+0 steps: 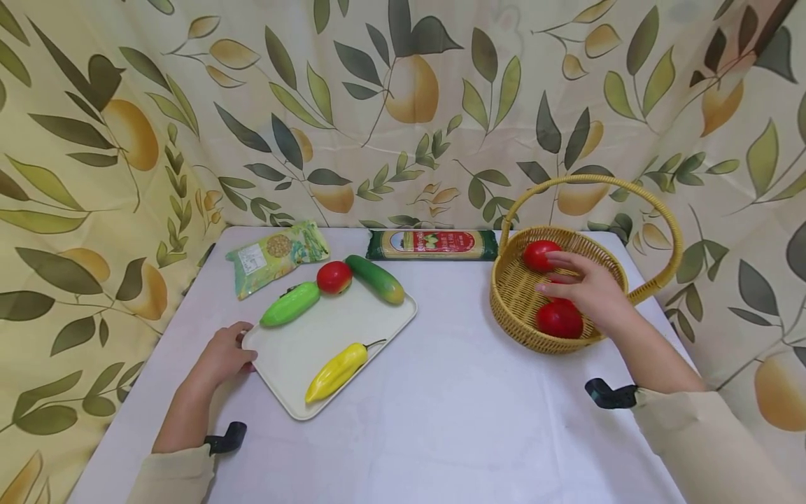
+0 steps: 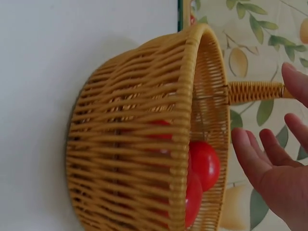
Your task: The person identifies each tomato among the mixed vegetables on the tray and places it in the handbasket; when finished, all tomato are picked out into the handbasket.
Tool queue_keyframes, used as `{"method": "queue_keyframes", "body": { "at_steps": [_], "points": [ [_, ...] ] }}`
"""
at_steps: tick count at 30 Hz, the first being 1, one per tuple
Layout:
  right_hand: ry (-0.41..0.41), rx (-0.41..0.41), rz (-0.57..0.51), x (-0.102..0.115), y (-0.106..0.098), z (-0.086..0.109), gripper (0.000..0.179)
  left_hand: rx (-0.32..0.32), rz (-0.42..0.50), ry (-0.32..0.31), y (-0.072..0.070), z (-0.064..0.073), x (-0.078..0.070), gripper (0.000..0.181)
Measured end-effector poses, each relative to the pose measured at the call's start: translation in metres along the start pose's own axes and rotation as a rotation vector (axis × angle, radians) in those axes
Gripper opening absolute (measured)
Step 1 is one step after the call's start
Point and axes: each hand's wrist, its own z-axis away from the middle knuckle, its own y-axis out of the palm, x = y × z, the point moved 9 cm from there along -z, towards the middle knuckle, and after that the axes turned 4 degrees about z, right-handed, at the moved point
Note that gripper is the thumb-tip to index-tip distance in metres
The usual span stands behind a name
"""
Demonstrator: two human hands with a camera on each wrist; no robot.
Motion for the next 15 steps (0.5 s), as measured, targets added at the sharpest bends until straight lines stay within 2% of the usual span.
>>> {"method": "queue_keyframes", "body": {
  "at_steps": [15],
  "points": [
    [-0.021, 0.011, -0.107, 0.027, 0.021, -0.01, 0.082, -0.01, 0.005, 0.002, 0.001, -0.002, 0.002, 0.058]
  ]
}}
